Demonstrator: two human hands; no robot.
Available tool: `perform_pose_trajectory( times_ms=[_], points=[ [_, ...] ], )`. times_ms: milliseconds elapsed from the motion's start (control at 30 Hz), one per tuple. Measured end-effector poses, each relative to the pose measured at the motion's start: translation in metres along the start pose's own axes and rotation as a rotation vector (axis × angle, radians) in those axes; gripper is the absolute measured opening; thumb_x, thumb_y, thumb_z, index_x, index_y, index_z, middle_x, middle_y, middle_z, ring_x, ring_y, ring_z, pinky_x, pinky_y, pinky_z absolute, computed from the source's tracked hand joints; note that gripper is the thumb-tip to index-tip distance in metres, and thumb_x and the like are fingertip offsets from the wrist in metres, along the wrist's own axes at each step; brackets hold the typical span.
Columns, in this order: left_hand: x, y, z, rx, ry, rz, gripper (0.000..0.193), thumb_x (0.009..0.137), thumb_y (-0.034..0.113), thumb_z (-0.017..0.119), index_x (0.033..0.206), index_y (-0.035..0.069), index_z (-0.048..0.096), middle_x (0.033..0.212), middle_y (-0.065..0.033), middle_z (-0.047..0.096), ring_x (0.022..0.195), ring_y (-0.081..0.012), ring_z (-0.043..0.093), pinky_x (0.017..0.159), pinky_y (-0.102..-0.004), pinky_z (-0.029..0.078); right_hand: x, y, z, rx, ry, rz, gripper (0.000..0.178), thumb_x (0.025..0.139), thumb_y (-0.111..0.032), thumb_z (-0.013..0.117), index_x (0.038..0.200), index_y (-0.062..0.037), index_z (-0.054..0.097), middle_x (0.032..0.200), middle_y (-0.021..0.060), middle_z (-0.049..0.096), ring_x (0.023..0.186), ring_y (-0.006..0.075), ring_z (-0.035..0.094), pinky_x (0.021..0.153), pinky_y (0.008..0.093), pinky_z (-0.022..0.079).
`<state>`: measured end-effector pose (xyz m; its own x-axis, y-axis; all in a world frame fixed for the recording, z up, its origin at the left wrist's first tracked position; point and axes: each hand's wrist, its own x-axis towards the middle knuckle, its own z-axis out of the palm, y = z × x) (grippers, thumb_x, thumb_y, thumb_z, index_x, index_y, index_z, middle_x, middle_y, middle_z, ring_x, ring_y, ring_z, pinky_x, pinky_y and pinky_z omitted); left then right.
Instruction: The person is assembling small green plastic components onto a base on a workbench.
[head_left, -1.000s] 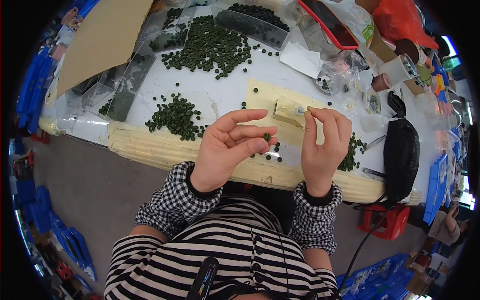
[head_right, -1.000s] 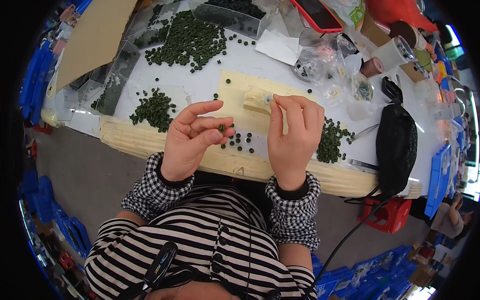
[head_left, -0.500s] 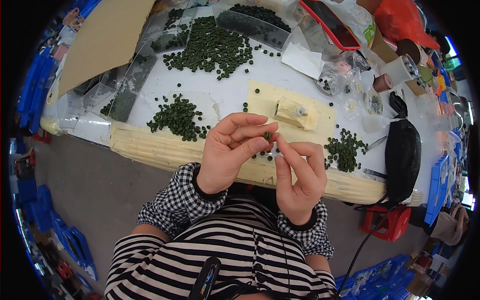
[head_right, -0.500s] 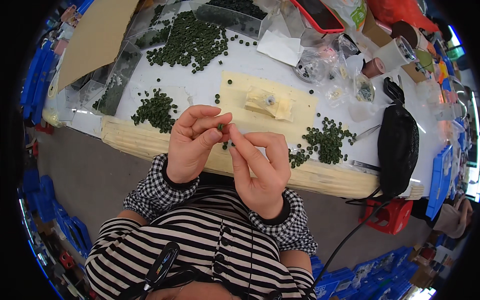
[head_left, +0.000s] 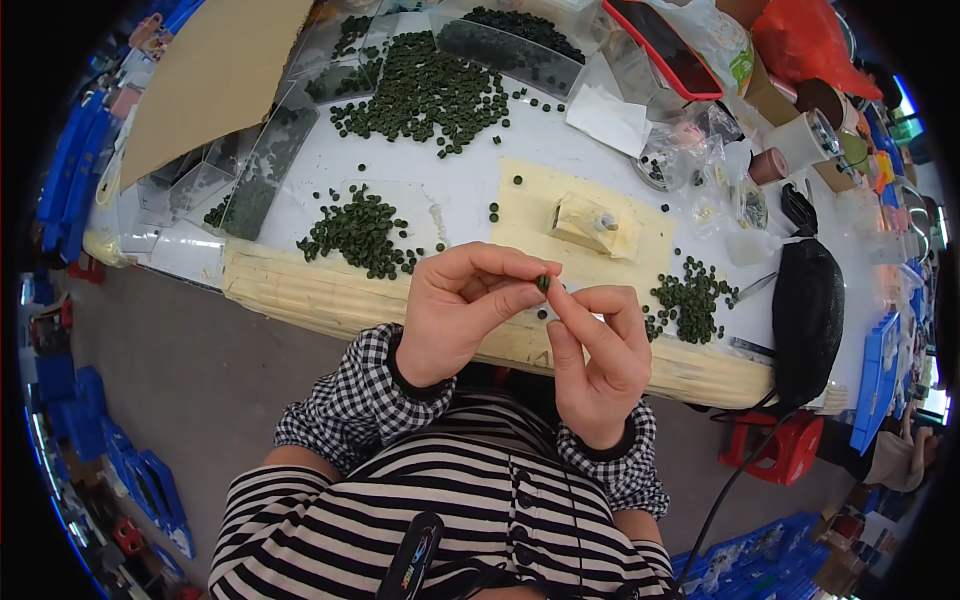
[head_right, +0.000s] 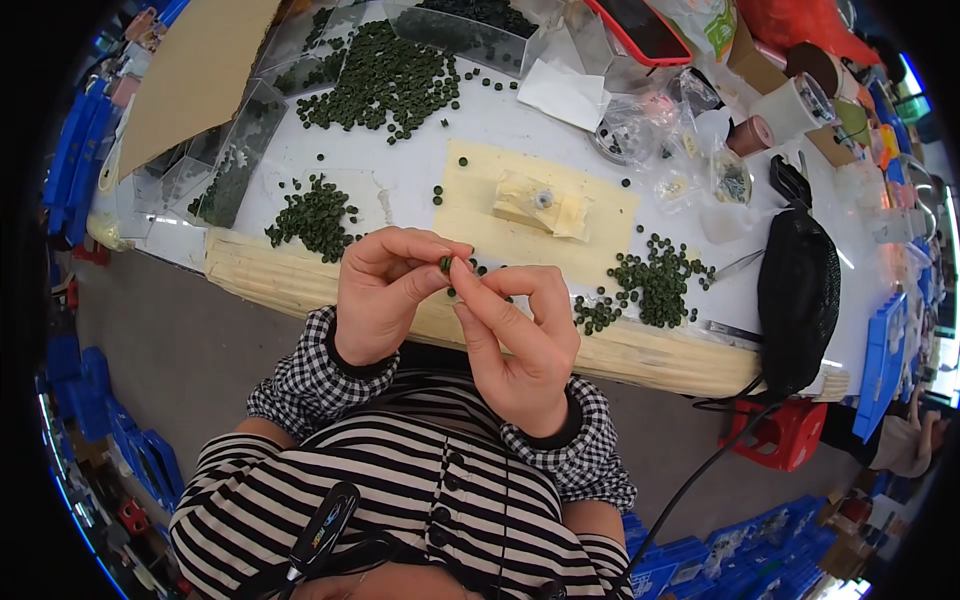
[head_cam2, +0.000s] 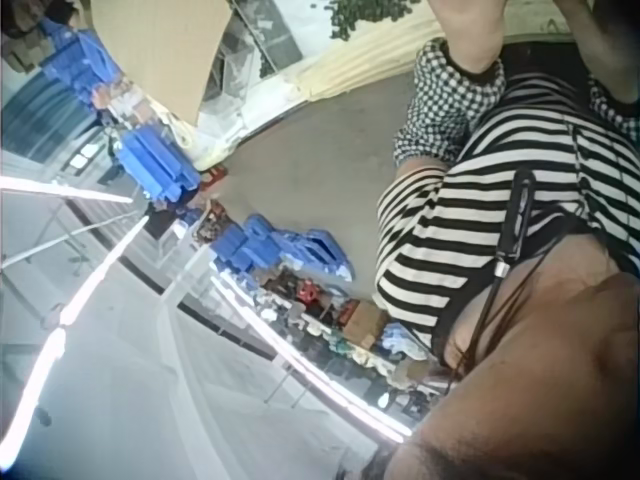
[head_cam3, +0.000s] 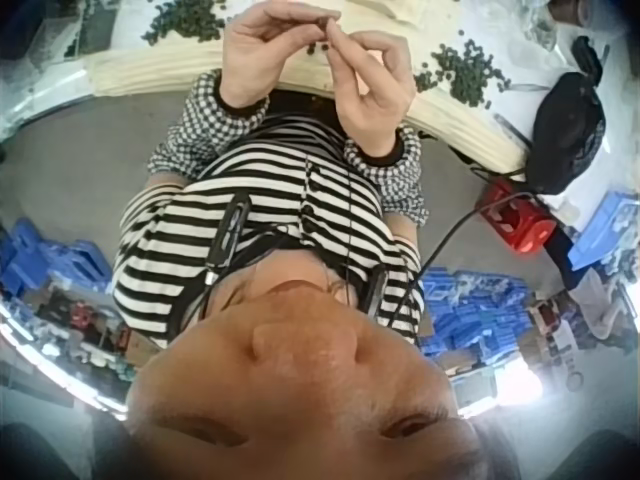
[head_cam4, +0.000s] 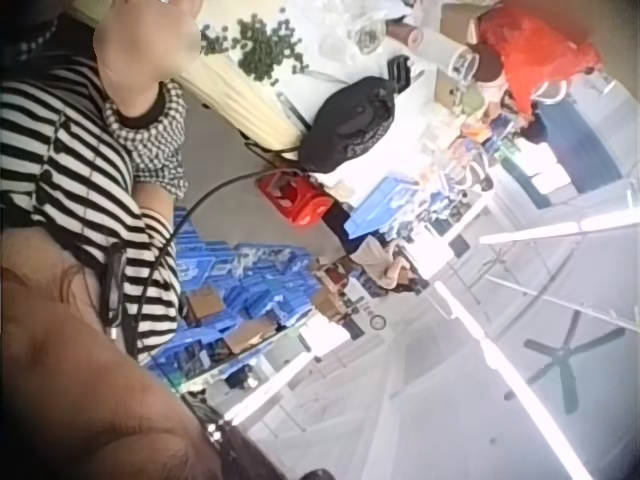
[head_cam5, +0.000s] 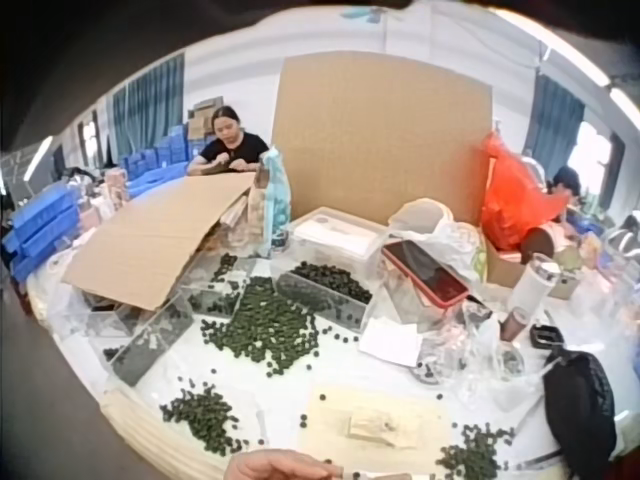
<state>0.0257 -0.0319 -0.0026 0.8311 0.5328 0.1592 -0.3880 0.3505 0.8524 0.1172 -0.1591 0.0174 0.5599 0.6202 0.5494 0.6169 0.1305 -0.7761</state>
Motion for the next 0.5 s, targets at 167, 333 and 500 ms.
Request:
perform_pose_trajectory(
  times_ms=[167, 333, 500],
  points=[
    [0.0, 0.0037, 0.0047, 0.009, 0.012, 0.023, 0.018, 0.083, -0.009, 0.064, 0.099, -0.001, 0.065, 0.103, -0.0164, 0.067, 0.097, -0.0208, 0.065, 0.086, -0.0312, 0.054, -0.003, 0.0009, -0.001, 0.097, 0.004, 0.059, 0.038, 0.074, 0.007, 0.069, 0.11, -0.0034, 0.07, 0.086, 0.0071, 0.059, 0.076, 0.0182, 0.055, 0.063, 0.0265, 0.045],
    [0.0005, 0.0055, 0.0046, 0.048, 0.006, 0.034, 0.019, 0.082, -0.011, 0.064, 0.098, -0.001, 0.067, 0.102, -0.0158, 0.067, 0.094, -0.0199, 0.065, 0.084, -0.0303, 0.053, -0.0019, 0.0031, -0.002, 0.03, -0.003, -0.006, 0.038, 0.072, 0.007, 0.07, 0.109, -0.0028, 0.07, 0.083, 0.0063, 0.06, 0.074, 0.0189, 0.054, 0.064, 0.0274, 0.045],
    [0.0001, 0.0083, 0.0033, 0.128, 0.007, 0.048, 0.02, 0.082, -0.012, 0.063, 0.098, 0.0, 0.069, 0.1, -0.0159, 0.068, 0.093, -0.02, 0.065, 0.083, -0.0299, 0.054, 0.0027, 0.005, -0.0001, -0.054, 0.019, -0.125, 0.037, 0.071, 0.007, 0.071, 0.107, -0.0016, 0.071, 0.079, 0.0053, 0.06, 0.07, 0.0197, 0.054, 0.063, 0.0299, 0.044]
  ],
)
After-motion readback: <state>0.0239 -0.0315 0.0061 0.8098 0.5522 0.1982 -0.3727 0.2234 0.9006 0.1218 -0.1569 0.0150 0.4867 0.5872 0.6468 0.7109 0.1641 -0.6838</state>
